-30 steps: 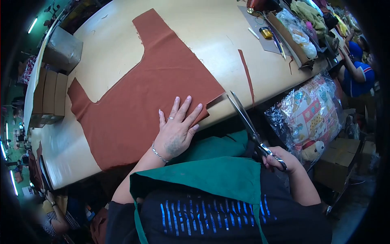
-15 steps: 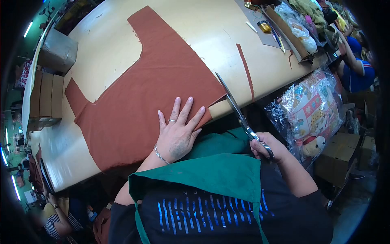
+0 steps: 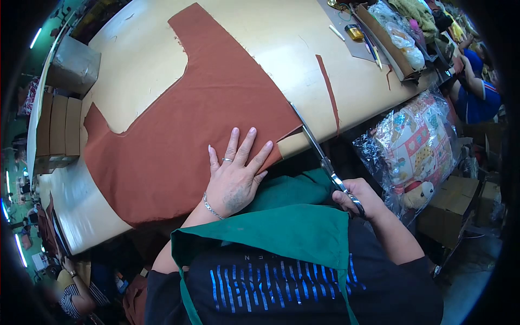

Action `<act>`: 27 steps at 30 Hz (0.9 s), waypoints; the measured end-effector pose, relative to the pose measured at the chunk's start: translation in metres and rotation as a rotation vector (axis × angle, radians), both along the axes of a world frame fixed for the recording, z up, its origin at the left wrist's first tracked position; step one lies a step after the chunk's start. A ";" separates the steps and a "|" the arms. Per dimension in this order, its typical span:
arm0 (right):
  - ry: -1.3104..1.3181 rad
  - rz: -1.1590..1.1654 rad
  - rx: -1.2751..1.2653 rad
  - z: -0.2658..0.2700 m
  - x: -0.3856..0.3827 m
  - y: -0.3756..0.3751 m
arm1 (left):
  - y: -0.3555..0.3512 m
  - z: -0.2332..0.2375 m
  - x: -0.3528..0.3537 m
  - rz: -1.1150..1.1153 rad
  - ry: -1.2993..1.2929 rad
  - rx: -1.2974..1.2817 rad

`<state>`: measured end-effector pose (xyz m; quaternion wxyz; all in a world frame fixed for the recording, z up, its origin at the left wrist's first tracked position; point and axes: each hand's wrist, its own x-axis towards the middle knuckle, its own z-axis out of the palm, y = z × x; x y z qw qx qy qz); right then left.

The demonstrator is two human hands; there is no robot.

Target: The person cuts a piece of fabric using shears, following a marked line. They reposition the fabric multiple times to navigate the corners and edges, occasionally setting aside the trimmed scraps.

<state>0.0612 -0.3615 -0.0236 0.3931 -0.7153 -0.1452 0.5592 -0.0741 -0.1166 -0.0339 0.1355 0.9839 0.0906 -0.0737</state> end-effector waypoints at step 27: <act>-0.007 0.031 0.047 -0.004 0.002 0.010 | -0.011 0.012 -0.009 -0.065 0.131 -0.115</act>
